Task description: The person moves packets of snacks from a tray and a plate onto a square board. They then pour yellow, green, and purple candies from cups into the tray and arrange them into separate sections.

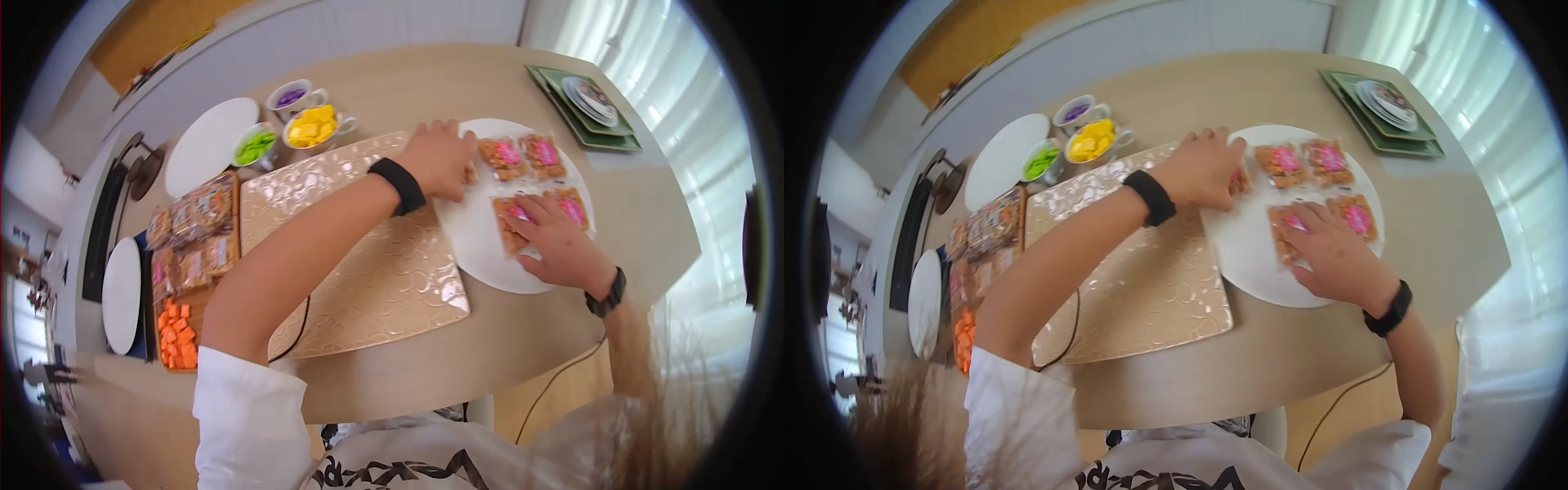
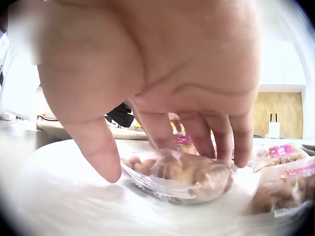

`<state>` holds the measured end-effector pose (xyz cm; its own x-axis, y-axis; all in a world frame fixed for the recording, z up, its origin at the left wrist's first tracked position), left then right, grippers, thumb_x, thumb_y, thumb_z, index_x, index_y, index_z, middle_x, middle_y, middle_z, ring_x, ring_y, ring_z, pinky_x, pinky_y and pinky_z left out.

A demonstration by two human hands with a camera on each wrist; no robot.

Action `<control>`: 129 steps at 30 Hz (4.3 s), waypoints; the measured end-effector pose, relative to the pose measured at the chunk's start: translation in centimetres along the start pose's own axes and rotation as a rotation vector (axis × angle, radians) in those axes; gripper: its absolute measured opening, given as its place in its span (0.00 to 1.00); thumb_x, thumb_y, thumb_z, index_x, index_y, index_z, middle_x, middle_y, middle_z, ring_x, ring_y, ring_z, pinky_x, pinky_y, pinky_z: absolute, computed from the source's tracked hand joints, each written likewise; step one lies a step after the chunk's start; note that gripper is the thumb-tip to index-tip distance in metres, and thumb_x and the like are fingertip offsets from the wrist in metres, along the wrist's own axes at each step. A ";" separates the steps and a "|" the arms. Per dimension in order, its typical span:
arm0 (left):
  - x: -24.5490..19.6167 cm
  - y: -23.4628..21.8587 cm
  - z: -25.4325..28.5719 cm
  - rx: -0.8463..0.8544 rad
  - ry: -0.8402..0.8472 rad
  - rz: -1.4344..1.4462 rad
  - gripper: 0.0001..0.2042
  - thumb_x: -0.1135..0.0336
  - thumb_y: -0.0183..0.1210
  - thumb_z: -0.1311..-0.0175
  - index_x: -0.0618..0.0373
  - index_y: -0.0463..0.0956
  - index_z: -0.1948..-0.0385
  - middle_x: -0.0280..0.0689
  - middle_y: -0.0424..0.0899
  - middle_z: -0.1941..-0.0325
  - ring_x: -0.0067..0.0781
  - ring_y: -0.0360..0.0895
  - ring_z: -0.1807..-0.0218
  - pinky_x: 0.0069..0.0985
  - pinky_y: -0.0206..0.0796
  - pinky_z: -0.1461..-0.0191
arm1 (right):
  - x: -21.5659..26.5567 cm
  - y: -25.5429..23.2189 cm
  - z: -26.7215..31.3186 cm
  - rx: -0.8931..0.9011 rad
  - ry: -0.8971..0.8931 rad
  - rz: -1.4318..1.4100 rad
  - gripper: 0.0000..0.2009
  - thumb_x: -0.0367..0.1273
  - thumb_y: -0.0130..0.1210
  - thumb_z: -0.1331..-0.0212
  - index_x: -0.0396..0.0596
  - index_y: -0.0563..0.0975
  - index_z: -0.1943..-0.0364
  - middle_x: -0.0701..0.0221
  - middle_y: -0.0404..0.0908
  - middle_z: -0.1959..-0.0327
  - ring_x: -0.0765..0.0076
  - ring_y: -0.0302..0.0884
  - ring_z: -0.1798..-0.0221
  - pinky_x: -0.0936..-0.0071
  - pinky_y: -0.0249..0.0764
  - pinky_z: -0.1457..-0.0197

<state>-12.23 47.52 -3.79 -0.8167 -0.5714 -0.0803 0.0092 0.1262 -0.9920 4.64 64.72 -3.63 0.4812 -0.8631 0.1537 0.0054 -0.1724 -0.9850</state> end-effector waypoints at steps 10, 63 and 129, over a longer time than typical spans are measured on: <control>0.9 -4.0 7.3 -0.302 0.121 0.234 0.30 0.53 0.68 0.49 0.64 0.74 0.47 0.53 0.78 0.50 0.57 0.77 0.47 0.44 0.70 0.40 | 0.8 0.7 -1.0 0.068 0.093 0.114 0.36 0.26 0.65 0.55 0.37 0.72 0.35 0.47 0.69 0.32 0.40 0.65 0.28 0.45 0.54 0.18; 13.9 -4.5 41.2 0.016 -0.607 -0.185 0.49 0.38 0.62 0.35 0.67 0.50 0.23 0.59 0.52 0.19 0.59 0.48 0.17 0.45 0.44 0.16 | -0.4 0.5 0.7 0.094 0.191 0.234 0.31 0.21 0.55 0.44 0.41 0.71 0.31 0.50 0.72 0.30 0.38 0.61 0.23 0.48 0.55 0.19; -1.4 -7.7 18.7 0.013 -0.025 0.235 0.33 0.52 0.60 0.29 0.69 0.63 0.32 0.61 0.69 0.31 0.62 0.65 0.28 0.46 0.57 0.23 | -1.6 0.2 4.5 -0.083 0.375 0.141 0.24 0.30 0.63 0.40 0.45 0.75 0.38 0.50 0.72 0.33 0.38 0.65 0.28 0.52 0.65 0.25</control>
<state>-0.34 32.20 2.13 -0.7765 -0.5476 -0.3117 0.2052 0.2479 -0.9468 7.83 68.25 -4.45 0.1190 -0.9916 0.0505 -0.1161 -0.0645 -0.9911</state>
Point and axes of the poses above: each hand's wrist, its own z-axis away from the middle knuckle, its own y-axis out of the palm, x = y × z, the point moved 3 cm from there along -z, towards the middle knuckle
